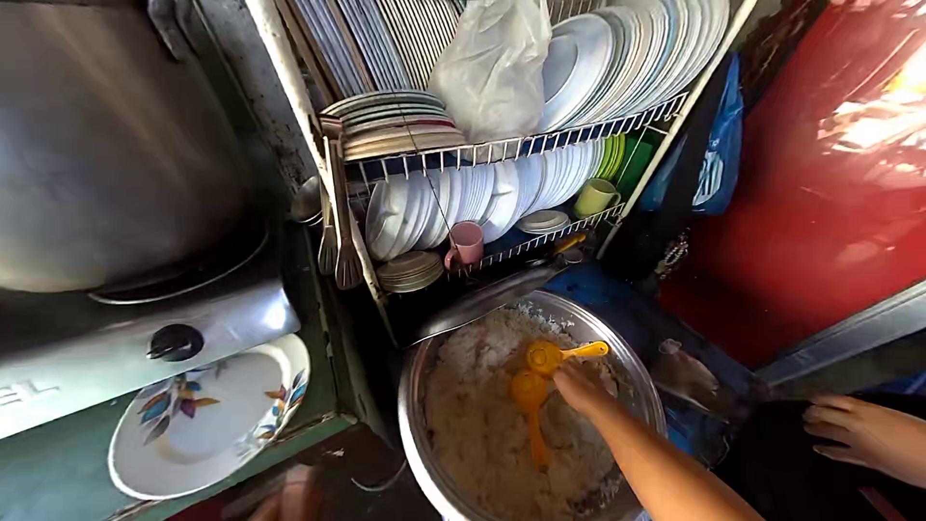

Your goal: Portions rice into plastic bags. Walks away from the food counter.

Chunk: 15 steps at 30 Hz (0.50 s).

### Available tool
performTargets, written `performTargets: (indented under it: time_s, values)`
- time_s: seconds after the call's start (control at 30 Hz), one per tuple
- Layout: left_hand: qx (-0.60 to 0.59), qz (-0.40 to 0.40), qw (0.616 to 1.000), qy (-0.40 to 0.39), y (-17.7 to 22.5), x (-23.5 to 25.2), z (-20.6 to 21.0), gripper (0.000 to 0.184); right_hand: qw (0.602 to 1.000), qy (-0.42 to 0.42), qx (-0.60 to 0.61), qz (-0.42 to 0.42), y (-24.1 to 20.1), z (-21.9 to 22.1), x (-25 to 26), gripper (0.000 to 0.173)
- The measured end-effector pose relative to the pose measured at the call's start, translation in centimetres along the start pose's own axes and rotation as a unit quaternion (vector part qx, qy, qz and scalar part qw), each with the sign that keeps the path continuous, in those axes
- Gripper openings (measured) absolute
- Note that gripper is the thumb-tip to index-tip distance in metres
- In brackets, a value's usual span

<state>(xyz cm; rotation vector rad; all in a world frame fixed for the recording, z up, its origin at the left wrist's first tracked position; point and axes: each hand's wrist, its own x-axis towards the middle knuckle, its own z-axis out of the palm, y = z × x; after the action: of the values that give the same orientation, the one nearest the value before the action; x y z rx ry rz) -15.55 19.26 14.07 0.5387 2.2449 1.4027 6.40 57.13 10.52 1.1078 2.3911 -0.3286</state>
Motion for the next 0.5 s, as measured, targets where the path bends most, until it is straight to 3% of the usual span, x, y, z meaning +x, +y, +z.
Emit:
performTargets:
  time_s: [0.07,0.13,0.2,0.27,0.33,0.5]
  values:
    - [0.154,0.057,0.969,-0.187,5.1,-1.8,7.8,0.033,0.995,-0.035,-0.082,-0.042,1.2,1.0,1.3,0.036]
    - [0.303,0.018,0.877,-0.372,8.1,-0.7,16.6,0.044,0.987,-0.052,-0.135,-0.070,1.5,1.9,2.6,0.036]
    - [0.399,-0.005,0.797,-0.454,8.6,1.3,24.4,0.050,0.982,-0.053,-0.162,-0.080,1.6,2.8,3.7,0.036]
    - [0.432,-0.021,0.774,-0.462,7.6,2.9,30.0,0.047,0.981,-0.046,-0.168,-0.086,1.7,3.1,3.9,0.036]
    - [0.443,-0.045,0.782,-0.436,5.8,3.9,33.3,0.041,0.982,-0.058,-0.150,-0.095,1.8,2.6,3.5,0.036]
    - [0.489,-0.072,0.785,-0.374,6.6,3.8,34.3,0.032,0.973,-0.125,-0.167,-0.095,0.3,0.5,1.2,0.037]
